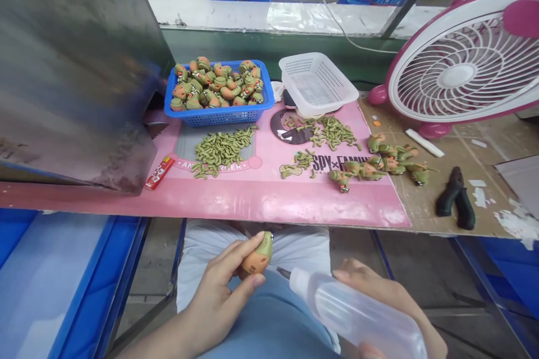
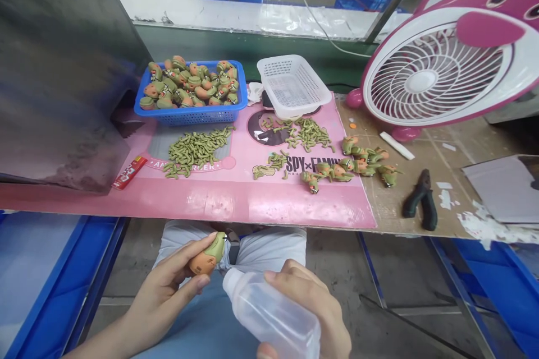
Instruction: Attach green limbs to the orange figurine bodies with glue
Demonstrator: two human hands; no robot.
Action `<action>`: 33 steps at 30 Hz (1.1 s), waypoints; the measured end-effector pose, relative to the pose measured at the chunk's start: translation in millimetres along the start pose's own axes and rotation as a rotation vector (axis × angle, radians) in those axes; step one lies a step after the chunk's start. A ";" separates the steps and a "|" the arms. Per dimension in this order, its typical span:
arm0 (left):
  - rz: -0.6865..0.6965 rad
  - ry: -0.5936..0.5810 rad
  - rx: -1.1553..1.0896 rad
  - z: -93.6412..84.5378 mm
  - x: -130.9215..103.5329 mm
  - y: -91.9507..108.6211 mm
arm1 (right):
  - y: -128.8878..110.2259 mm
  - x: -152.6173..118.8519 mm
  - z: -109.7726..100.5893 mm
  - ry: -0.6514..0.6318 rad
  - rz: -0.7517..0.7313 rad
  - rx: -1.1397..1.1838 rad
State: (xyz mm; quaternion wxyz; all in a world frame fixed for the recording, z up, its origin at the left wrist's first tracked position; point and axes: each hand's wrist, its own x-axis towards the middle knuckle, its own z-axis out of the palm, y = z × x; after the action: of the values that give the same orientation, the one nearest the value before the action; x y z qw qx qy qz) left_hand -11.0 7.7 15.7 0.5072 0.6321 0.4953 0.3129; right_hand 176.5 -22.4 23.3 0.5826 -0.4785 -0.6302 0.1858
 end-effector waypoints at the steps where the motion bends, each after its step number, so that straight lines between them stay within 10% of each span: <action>1: 0.009 0.003 0.002 -0.2 0.1 -0.1 | -0.8 2.3 1.6 0.020 -0.029 0.028; 33: 0.084 -0.024 0.094 -2.2 -0.3 -0.5 | -0.3 9.8 6.3 -0.027 -0.092 -0.005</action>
State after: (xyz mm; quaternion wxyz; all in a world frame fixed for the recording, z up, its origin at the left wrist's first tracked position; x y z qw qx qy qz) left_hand -13.2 8.1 15.9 0.4691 0.6792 0.4763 0.3030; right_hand 171.9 -12.5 27.4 0.5810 -0.4478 -0.6597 0.1635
